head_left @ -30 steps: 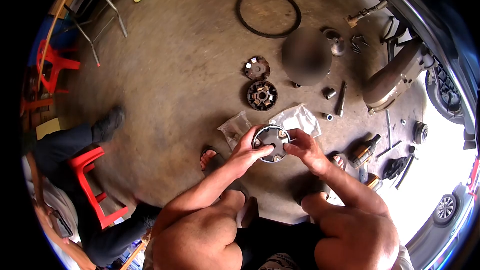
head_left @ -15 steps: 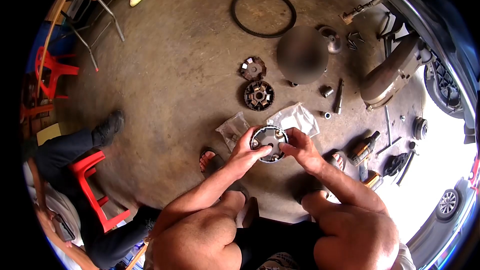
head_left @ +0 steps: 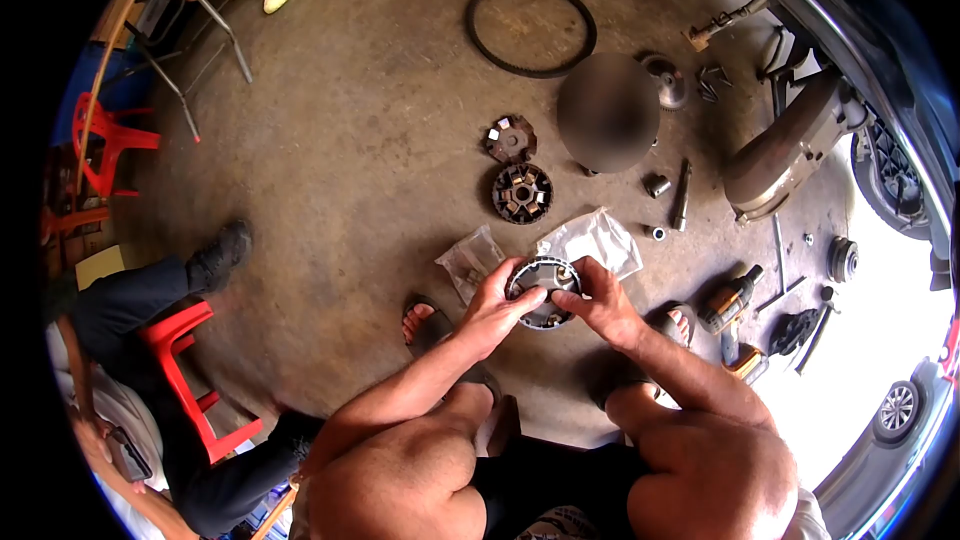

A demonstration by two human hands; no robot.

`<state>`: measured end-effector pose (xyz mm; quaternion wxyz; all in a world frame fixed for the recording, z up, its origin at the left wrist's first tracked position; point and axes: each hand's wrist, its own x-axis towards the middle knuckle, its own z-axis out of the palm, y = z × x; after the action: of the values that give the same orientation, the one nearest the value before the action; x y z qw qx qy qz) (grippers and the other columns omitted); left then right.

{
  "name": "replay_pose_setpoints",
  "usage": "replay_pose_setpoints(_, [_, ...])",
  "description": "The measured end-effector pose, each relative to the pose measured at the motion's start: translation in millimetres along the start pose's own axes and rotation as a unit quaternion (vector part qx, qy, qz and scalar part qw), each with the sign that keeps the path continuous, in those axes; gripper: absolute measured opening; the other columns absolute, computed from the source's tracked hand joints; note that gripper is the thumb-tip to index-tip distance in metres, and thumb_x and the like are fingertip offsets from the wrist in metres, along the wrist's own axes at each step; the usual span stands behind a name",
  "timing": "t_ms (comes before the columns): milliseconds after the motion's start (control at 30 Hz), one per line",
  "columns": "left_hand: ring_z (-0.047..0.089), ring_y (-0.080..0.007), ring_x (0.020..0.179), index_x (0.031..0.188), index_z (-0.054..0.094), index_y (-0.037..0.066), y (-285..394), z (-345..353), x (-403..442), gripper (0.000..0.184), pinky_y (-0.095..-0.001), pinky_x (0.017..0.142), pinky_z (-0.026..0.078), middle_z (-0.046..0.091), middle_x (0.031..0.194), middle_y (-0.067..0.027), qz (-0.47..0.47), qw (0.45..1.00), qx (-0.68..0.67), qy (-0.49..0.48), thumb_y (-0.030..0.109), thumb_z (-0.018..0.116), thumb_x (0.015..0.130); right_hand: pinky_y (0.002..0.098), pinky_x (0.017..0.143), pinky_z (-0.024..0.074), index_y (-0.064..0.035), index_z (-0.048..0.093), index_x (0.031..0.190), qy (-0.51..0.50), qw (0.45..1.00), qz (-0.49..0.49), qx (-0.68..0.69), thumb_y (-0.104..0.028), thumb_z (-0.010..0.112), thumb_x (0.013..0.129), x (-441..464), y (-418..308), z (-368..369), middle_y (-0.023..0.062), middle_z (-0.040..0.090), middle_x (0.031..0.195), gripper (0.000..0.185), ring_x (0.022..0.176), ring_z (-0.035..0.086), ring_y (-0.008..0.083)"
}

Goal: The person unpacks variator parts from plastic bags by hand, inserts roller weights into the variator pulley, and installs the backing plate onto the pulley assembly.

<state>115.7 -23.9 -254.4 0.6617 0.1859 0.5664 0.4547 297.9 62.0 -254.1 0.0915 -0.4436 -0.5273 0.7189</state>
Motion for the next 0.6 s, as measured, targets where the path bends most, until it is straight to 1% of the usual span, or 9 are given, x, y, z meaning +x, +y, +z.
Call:
replay_pose_setpoints(133, [0.057,-0.0091,0.101,0.126,0.054,0.002,0.0,0.4,-0.2,0.039,-0.0259,0.089,0.048,0.062,0.11,-0.0022,0.015,1.0,0.01,0.007,0.008,0.069,0.091,0.0311,0.072,0.0485,0.0029,0.054,0.108,0.006,1.0,-0.017,0.008,-0.015,0.076,0.086,1.2,5.5,1.8,0.0072,0.06,0.088,0.036,0.083,0.055,0.0134])
replay_pose_setpoints(300, [0.057,-0.009,0.1,0.125,0.055,0.001,0.6,1.4,0.5,0.037,-0.026,0.088,0.048,0.062,0.109,-0.002,0.027,0.999,0.043,0.014,0.006,0.068,0.091,0.032,0.074,0.0477,0.003,0.055,0.107,0.033,0.998,-0.019,-0.049,-0.012,0.076,0.084,-0.1,4.1,3.4,0.0082,0.061,0.088,0.035,0.083,0.055,0.0151])
replay_pose_setpoints(433, [0.058,-0.0091,0.101,0.123,0.055,0.001,0.0,3.0,-0.2,0.037,-0.0264,0.09,0.048,0.063,0.11,-0.0028,0.047,0.997,0.05,0.019,0.004,0.069,0.09,0.0316,0.074,0.0473,0.0032,0.054,0.108,0.045,0.998,-0.021,-0.049,-0.011,0.076,0.084,-1.8,0.8,6.1,0.0085,0.06,0.087,0.035,0.083,0.055,0.0155])
replay_pose_setpoints(533, [0.058,-0.0096,0.103,0.125,0.054,0.001,0.7,2.2,0.7,0.039,-0.0269,0.091,0.048,0.063,0.112,-0.0034,0.05,0.997,0.058,0.019,0.003,0.07,0.089,0.0314,0.074,0.0472,0.0026,0.055,0.108,0.052,0.997,-0.044,-0.046,-0.011,0.075,0.085,-0.7,4.1,6.4,0.0075,0.06,0.087,0.033,0.082,0.055,0.0145])
replay_pose_setpoints(600, [0.058,-0.01,0.105,0.126,0.053,0.001,1.9,1.6,0.6,0.042,-0.0273,0.092,0.048,0.063,0.113,-0.0037,0.045,0.997,0.064,0.016,0.002,0.07,0.088,0.0309,0.073,0.0471,0.0018,0.055,0.107,0.033,0.999,-0.014,0.011,-0.013,0.074,0.087,0.0,1.6,4.5,0.006,0.059,0.087,0.031,0.081,0.054,0.0132])
